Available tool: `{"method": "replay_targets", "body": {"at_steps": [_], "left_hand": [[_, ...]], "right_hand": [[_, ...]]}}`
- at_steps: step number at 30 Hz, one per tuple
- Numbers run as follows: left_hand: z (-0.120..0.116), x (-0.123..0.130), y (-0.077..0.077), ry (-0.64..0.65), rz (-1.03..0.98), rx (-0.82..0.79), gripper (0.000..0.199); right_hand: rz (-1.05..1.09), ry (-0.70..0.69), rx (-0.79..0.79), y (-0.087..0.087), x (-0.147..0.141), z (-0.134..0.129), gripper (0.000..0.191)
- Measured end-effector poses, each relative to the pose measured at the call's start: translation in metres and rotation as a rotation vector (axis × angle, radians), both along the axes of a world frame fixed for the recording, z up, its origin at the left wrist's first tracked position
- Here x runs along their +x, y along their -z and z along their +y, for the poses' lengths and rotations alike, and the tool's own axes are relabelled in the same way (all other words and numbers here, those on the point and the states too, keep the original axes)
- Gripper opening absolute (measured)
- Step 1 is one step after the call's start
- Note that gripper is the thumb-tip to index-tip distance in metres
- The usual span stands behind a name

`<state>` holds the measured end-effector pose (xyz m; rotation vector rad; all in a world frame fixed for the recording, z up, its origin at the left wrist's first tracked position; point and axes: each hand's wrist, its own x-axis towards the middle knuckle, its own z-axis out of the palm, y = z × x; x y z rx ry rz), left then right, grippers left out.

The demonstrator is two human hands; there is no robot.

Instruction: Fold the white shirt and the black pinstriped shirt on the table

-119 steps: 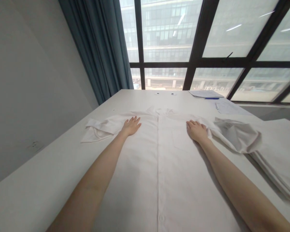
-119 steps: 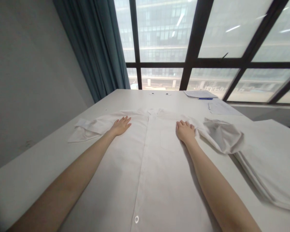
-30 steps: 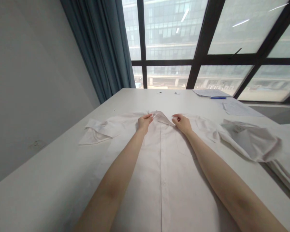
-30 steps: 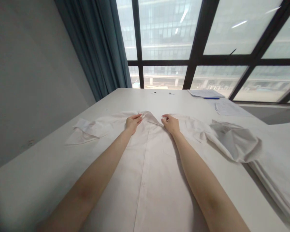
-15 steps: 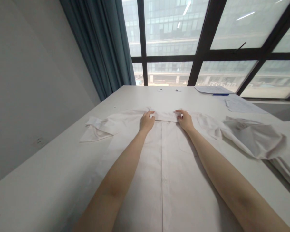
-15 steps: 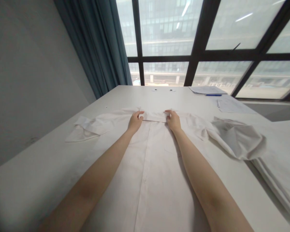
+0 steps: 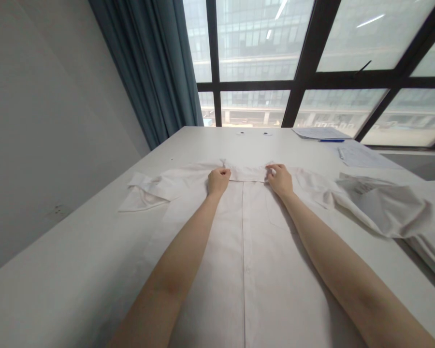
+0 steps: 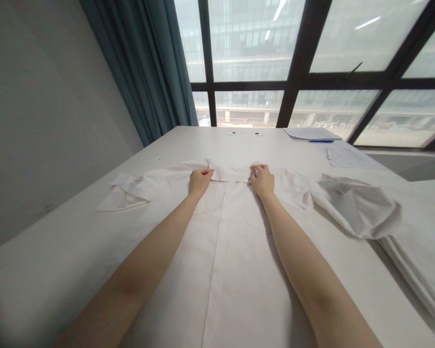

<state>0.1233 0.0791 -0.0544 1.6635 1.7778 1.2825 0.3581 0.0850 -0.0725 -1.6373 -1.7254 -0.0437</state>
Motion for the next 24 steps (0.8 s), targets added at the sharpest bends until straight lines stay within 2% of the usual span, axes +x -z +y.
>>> {"method": "replay_targets", "body": {"at_steps": [3,7,10,15,18,22,24], "left_hand": [[0.002,-0.001,0.002,-0.024,0.002,-0.004,0.018],[0.004,-0.003,0.006,-0.025,0.007,-0.010,0.012],[0.005,-0.003,0.007,-0.006,0.002,0.007,0.016],[0.011,0.000,0.005,0.044,-0.023,0.045,0.034],[0.011,-0.001,0.004,0.032,0.005,0.033,0.036],[0.000,0.000,0.001,-0.012,0.108,0.037,0.034],[-0.006,0.003,-0.001,0.023,0.249,0.091,0.039]], "right_hand": [[-0.095,-0.035,0.018,-0.008,-0.007,-0.008,0.040],[-0.235,-0.279,-0.039,-0.012,-0.019,-0.012,0.043],[-0.284,-0.378,-0.092,-0.009,-0.023,-0.012,0.039],[-0.287,-0.403,-0.105,-0.009,-0.021,-0.011,0.046],[-0.272,-0.395,-0.087,-0.010,-0.019,-0.010,0.041],[-0.252,-0.378,-0.054,-0.012,-0.018,-0.009,0.040],[-0.253,-0.389,-0.048,-0.012,-0.019,-0.010,0.037]]}}
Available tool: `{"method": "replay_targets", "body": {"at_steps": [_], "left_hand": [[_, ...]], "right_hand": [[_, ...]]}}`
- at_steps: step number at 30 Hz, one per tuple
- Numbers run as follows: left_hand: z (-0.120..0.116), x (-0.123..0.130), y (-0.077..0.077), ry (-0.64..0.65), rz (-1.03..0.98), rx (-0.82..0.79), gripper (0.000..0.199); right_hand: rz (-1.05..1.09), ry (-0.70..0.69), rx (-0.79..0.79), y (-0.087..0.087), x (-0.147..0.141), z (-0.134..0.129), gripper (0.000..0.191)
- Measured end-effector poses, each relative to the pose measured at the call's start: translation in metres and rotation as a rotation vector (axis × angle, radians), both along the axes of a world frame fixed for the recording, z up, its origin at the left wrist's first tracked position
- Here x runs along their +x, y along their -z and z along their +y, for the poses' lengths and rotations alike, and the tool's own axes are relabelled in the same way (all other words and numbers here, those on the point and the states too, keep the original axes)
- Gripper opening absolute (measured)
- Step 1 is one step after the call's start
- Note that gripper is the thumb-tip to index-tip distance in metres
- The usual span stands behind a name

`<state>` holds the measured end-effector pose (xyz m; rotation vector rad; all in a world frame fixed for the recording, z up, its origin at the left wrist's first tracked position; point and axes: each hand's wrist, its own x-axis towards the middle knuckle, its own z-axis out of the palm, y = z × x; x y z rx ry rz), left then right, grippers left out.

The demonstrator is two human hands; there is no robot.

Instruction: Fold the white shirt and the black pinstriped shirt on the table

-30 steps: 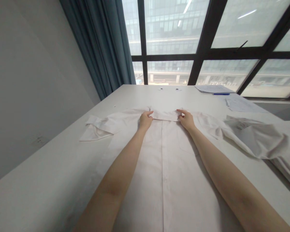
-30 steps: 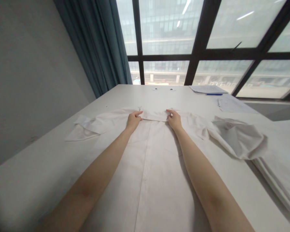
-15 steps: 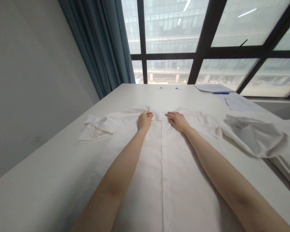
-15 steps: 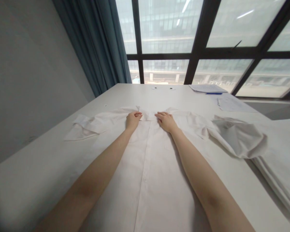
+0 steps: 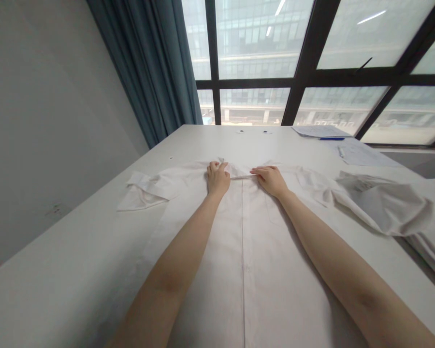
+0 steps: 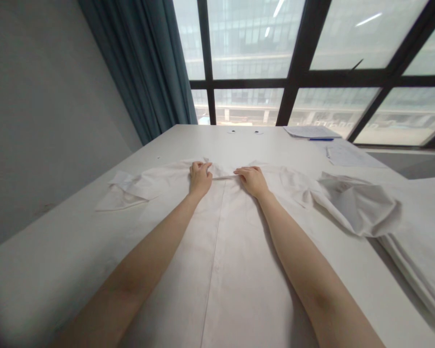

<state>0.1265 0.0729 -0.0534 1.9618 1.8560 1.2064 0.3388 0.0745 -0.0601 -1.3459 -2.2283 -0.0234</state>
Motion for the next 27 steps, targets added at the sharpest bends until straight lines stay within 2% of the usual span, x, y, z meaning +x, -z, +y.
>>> {"method": "replay_targets", "body": {"at_steps": [2,4,6,11,15,17,21,27], "left_hand": [[-0.004,0.004,-0.001,0.119,0.242,0.013,0.045],[-0.006,0.008,0.001,0.242,0.453,-0.041,0.046],[-0.006,0.011,0.003,0.287,0.525,-0.115,0.045],[-0.006,0.012,0.007,0.264,0.546,-0.170,0.044],[-0.007,0.011,0.007,0.239,0.566,-0.173,0.049],[-0.007,0.011,0.007,0.175,0.572,-0.186,0.052],[-0.006,0.009,0.009,0.048,0.543,-0.220,0.052],[-0.005,0.008,0.010,0.027,0.454,-0.202,0.049]], "right_hand": [[-0.003,-0.009,-0.004,0.000,-0.002,-0.001,0.031],[-0.002,0.000,-0.012,-0.001,-0.003,-0.002,0.027],[0.002,0.027,-0.024,0.000,-0.002,-0.001,0.033],[0.000,0.132,-0.042,0.001,0.002,0.003,0.030],[-0.024,0.189,-0.051,0.004,0.003,0.002,0.041],[-0.039,0.224,-0.067,0.006,0.002,0.001,0.044],[-0.052,0.327,-0.091,0.010,0.003,0.000,0.041],[-0.049,0.381,-0.057,0.008,0.001,-0.002,0.035]]}}
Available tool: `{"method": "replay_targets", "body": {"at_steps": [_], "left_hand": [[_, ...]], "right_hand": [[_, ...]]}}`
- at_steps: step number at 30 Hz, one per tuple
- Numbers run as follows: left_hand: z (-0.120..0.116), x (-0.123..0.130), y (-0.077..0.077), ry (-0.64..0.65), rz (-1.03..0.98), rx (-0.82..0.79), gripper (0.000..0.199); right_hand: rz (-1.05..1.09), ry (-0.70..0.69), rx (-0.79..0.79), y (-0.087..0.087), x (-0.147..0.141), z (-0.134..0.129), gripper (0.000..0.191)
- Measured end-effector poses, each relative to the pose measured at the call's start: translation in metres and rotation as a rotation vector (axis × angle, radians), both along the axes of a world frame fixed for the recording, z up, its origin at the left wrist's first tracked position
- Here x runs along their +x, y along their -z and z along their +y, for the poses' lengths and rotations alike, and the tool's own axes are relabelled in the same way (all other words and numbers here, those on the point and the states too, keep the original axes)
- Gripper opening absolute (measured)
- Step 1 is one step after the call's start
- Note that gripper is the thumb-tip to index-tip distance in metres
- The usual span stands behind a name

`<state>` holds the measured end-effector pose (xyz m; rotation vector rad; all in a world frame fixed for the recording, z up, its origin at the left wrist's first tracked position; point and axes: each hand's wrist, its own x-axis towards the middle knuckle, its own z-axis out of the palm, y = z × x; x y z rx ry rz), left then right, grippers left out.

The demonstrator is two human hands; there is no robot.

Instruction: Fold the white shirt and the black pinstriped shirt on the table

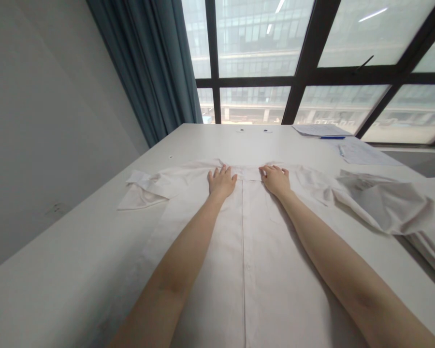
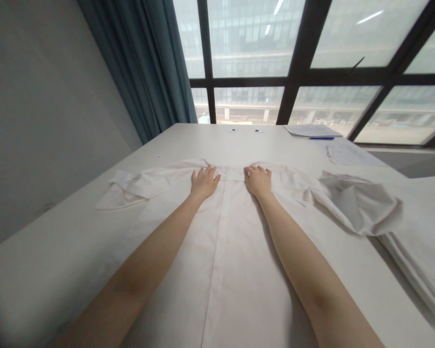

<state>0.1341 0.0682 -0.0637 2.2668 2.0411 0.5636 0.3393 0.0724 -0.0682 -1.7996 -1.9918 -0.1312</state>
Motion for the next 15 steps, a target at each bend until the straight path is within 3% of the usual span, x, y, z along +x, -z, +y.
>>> {"method": "replay_targets", "body": {"at_steps": [8,15], "left_hand": [[0.001,-0.005,-0.002,-0.080,-0.077,0.053,0.047],[0.022,-0.025,-0.004,-0.035,0.000,-0.139,0.065]], "right_hand": [[0.019,0.010,0.016,-0.004,-0.003,-0.003,0.034],[0.033,0.003,-0.032,-0.003,-0.002,-0.002,0.035]]}}
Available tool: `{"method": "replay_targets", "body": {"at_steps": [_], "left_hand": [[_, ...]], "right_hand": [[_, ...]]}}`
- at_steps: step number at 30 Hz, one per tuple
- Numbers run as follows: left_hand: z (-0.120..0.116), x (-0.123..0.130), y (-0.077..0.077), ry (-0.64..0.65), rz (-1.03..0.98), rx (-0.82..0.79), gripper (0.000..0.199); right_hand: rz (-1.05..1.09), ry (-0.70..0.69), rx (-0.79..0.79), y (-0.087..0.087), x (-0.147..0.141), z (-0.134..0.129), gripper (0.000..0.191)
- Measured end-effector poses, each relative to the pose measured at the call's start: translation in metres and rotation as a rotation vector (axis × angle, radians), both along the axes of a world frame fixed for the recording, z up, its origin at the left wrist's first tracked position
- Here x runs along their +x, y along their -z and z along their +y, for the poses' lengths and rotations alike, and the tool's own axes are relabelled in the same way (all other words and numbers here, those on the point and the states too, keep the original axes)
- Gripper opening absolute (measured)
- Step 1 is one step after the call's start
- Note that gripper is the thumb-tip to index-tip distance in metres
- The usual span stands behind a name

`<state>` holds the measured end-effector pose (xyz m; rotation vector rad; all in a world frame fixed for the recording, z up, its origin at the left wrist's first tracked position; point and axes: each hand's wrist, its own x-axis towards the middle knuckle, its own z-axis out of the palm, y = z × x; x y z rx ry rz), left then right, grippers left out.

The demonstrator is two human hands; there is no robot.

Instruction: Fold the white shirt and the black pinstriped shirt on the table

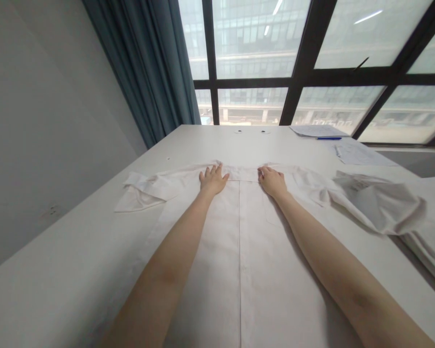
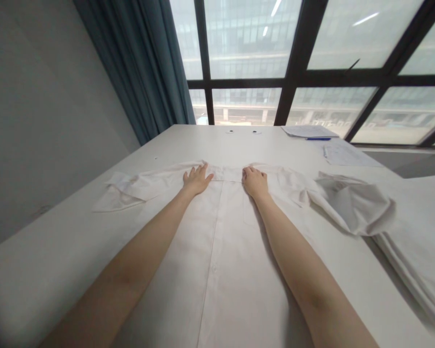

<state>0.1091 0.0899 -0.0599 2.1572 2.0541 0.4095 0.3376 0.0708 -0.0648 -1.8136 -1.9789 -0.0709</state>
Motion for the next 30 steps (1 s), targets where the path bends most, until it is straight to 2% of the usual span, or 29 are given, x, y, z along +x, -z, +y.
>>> {"method": "replay_targets", "body": {"at_steps": [7,11,13,16,19,22,26,30], "left_hand": [[0.029,-0.042,-0.003,0.002,0.027,-0.049,0.059],[0.034,-0.049,-0.002,-0.025,0.054,-0.033,0.053],[0.033,-0.041,-0.005,-0.057,0.071,-0.008,0.049],[0.027,-0.015,-0.012,-0.053,0.097,0.076,0.047],[0.019,0.016,-0.015,0.083,0.119,0.136,0.051],[0.011,0.037,-0.010,0.230,0.153,0.084,0.054],[0.005,0.043,0.001,0.240,0.171,0.017,0.058],[-0.001,0.041,0.002,0.219,0.164,0.016,0.059]], "right_hand": [[-0.008,-0.005,-0.028,0.000,0.001,0.000,0.036],[-0.023,-0.005,-0.045,-0.001,0.000,0.000,0.037],[-0.035,-0.004,-0.056,-0.001,-0.001,0.000,0.038],[-0.057,-0.009,-0.074,-0.001,-0.002,0.000,0.042],[-0.080,-0.027,-0.095,-0.001,-0.001,0.000,0.046],[-0.091,-0.035,-0.115,-0.002,0.000,-0.002,0.049],[-0.079,0.013,-0.106,-0.003,-0.001,-0.005,0.048],[-0.032,0.119,-0.067,-0.002,-0.003,-0.006,0.047]]}}
